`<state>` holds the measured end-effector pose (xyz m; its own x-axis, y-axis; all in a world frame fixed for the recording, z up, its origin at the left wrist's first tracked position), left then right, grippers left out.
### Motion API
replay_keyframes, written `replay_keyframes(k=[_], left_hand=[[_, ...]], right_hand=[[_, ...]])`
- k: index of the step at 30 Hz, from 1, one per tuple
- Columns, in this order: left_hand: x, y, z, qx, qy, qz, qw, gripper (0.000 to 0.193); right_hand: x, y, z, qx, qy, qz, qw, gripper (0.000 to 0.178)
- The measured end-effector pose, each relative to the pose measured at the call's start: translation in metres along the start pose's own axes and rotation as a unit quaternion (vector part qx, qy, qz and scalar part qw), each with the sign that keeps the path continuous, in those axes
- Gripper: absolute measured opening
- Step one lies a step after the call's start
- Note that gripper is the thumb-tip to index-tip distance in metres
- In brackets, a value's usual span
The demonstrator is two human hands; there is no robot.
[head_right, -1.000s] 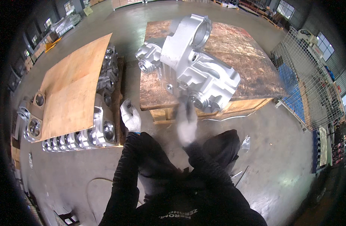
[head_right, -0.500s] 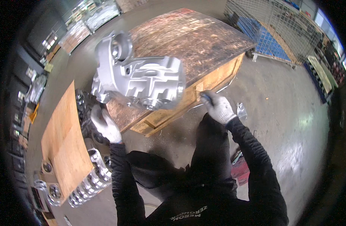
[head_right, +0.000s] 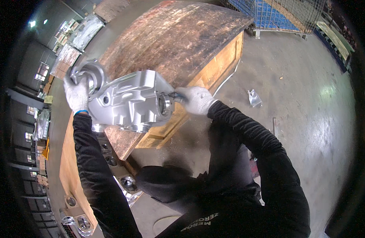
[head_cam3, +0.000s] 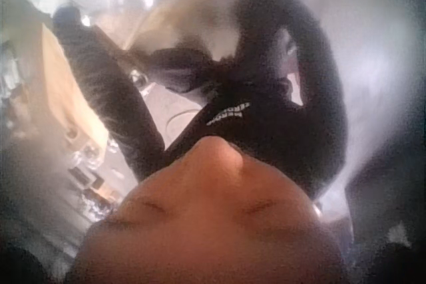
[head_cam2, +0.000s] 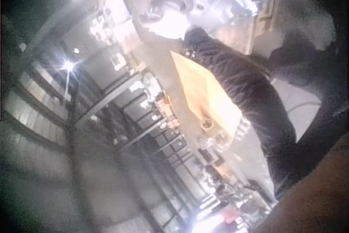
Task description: The person is cleaning a metal part using a wire brush and sandpaper. They are sitting on the floor in a workshop, scrubbing and sanding the part to remove debris and smooth the surface.
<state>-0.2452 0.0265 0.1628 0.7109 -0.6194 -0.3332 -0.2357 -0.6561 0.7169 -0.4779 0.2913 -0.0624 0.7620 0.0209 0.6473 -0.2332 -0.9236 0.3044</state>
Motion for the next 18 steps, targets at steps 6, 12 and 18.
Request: replay_keyframes(k=[6, 12, 18], left_hand=[[0.000, -0.002, 0.001, -0.001, -0.076, -0.022, 0.997, 0.062], [0.031, 0.009, 0.027, -0.011, -0.158, 0.017, 0.987, 0.060], [0.014, 0.008, 0.021, -0.036, -0.084, 0.031, 0.995, 0.051]], right_hand=[[0.007, -0.032, 0.027, 0.019, 0.019, 0.051, 0.998, 0.027], [0.040, -0.057, 0.031, 0.075, -0.053, 0.061, 0.994, 0.031], [0.101, -0.064, 0.003, 0.078, -0.074, 0.011, 0.994, 0.028]])
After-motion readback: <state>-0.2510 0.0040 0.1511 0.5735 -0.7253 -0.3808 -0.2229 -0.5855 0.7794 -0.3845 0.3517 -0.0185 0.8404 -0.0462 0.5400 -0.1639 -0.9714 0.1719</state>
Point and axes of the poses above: each hand's wrist, its own y-axis towards the middle knuckle, its own z-axis out of the palm, x = y × z, the point moved 4 cm from there along y, towards the middle knuckle, and after that the axes turned 2 degrees about -z, right-handed, at the moved point
